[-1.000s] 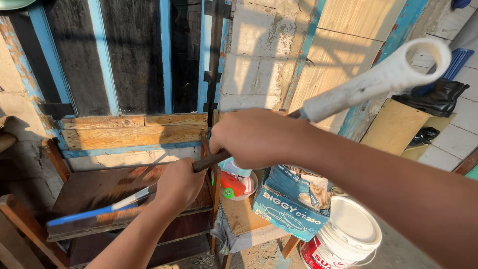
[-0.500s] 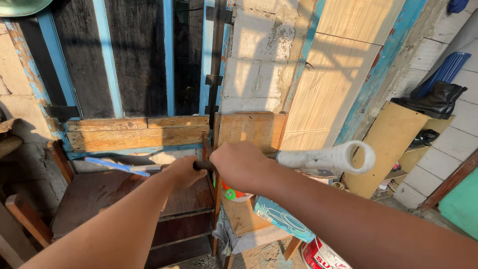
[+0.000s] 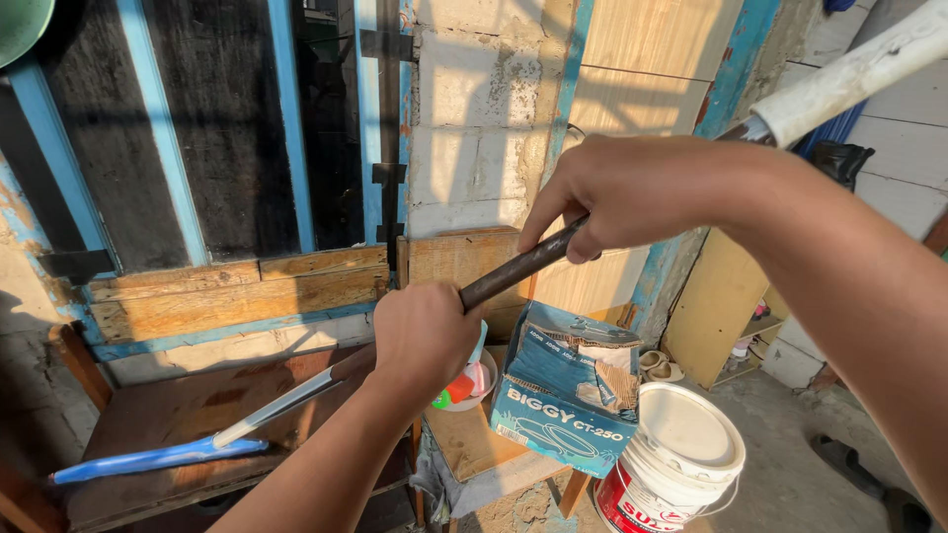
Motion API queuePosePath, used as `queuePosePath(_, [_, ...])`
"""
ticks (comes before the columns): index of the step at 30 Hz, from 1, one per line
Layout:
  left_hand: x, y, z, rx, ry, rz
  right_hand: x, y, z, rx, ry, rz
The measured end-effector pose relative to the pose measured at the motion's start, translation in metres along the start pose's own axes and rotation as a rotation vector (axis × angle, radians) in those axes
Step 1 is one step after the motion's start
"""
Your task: The person packs plastic containers with bubble wrap inside a cardboard box and closes the flaps, then connects poles to assemble a squeegee and cleans the floor with it.
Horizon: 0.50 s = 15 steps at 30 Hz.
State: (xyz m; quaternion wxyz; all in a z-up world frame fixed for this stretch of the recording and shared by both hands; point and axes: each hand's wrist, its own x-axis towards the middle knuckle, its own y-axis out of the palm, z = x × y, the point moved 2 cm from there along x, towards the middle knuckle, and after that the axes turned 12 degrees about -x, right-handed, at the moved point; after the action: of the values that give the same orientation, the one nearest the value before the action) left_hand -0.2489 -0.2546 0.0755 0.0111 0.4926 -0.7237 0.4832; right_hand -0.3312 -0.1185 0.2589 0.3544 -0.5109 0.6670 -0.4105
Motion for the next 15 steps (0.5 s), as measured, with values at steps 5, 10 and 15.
queuePosePath(5, [0.041, 0.039, 0.011, -0.023, 0.072, -0.026, 0.003, 0.025, -0.004, -0.074, 0.176, -0.056])
queuePosePath(10, [0.006, 0.100, 0.052, -0.239, -0.266, 0.277, 0.030, 0.117, 0.061, -0.106, -0.111, -0.053])
queuePosePath(15, [-0.024, 0.093, 0.012, -0.251, -0.175, 0.125, 0.026, 0.088, 0.002, 0.059, -0.298, 0.055])
